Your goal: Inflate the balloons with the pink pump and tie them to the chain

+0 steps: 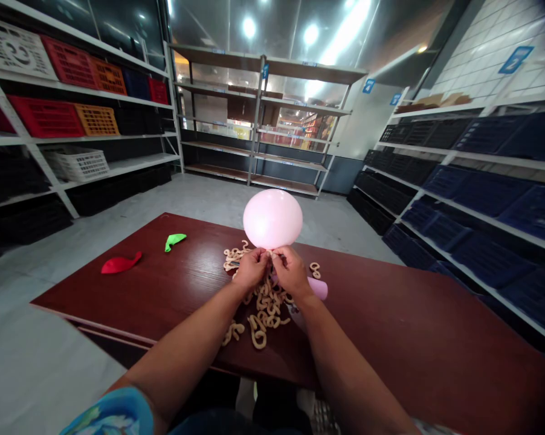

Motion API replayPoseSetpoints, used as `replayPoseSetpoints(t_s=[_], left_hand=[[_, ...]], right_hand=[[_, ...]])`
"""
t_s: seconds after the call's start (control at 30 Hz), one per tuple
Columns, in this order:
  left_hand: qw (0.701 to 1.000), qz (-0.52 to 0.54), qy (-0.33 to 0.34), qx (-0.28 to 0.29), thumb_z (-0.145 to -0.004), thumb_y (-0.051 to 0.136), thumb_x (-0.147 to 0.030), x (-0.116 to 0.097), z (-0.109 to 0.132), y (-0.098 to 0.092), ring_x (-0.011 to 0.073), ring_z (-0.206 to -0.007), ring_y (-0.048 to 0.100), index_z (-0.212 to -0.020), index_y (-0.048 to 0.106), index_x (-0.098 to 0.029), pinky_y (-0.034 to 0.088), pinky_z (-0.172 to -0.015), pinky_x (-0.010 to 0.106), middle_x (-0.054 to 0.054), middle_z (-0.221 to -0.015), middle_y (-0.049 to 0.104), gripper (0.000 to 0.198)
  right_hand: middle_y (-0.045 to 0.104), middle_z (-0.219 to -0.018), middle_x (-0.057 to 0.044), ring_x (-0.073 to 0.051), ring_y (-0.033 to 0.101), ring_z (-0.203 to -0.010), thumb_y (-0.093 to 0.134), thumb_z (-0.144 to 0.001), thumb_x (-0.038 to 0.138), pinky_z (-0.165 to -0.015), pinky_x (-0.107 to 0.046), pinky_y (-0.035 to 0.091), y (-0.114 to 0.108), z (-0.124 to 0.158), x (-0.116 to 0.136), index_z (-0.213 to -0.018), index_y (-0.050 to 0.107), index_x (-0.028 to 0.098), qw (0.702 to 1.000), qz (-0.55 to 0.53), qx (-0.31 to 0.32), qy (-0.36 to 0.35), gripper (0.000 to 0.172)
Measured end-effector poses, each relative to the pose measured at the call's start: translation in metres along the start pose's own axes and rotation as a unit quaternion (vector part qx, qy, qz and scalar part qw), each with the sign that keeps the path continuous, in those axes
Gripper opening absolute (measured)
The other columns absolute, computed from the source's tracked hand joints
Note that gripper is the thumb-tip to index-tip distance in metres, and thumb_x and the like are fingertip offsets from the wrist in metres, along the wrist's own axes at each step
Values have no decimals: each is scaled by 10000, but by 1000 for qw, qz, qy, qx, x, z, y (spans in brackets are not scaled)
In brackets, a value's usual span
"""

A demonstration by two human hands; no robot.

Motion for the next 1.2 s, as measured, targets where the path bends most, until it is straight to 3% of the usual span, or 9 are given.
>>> replayPoseSetpoints(t_s=[0.07,0.13,0.23,0.3,0.57,0.73,0.87,1.2], left_hand=[[1000,-7,25,-2,-781,512,-339,-4,1,-2,80,-487,400,-762,584,-152,314,-476,195,-21,-574,515,201],[999,-14,29,-1,-783,505,-340,-6,2,-2,79,-462,380,-752,578,-156,292,-453,196,-26,-549,500,200],[1000,-13,9,-7,-773,521,-342,-9,5,-1,80,-452,368,-743,578,-160,275,-441,198,-27,-527,489,193],[1000,0,8,-1,-771,526,-352,-10,7,0,77,-452,365,-735,571,-161,274,-443,197,-30,-526,484,199],[992,103,-2,76,-772,536,-414,-10,10,6,41,-405,293,-722,497,-158,215,-411,185,-65,-495,409,264],[981,150,-42,114,-748,567,-432,-12,14,9,28,-362,254,-688,466,-163,173,-386,184,-78,-454,382,294],[984,134,-56,105,-742,573,-432,-13,14,7,27,-345,259,-653,471,-157,168,-371,189,-73,-433,388,307],[992,76,-39,94,-724,583,-458,-5,8,1,29,-368,280,-613,494,-144,180,-383,191,-59,-452,420,345]], right_hand=[[613,-800,-35,-140,564,-661,437,-841,369,-644,-270,447,1,0,0,-820,593,213,997,-56,40,27,222],[596,-675,-7,-123,541,-513,454,-826,407,-523,-257,439,4,1,-6,-833,594,218,984,-126,73,98,235],[559,-572,29,-114,504,-408,565,-742,436,-400,-237,386,9,3,-16,-801,563,220,952,-226,75,192,223],[572,-595,30,-110,504,-407,606,-703,437,-375,-229,365,12,4,-20,-781,552,219,939,-263,65,210,238],[506,-500,48,-102,461,-422,550,-760,414,-420,-220,372,9,3,-19,-795,544,222,951,-244,54,179,195],[586,-633,19,-110,512,-497,553,-759,382,-519,-247,430,3,1,-18,-817,565,225,972,-192,52,124,168],[619,-758,-4,-116,548,-554,575,-742,382,-562,-264,453,4,2,-21,-821,564,224,972,-197,61,112,177],[628,-717,7,-120,556,-560,640,-692,353,-545,-261,453,7,4,-18,-840,571,230,951,-255,86,152,204]])
Point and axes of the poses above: each hand's wrist, its own z-axis away from the middle knuckle, its own y-axis out of the palm, x = y × z, the point moved 4 cm from there along -z, towards the middle knuckle
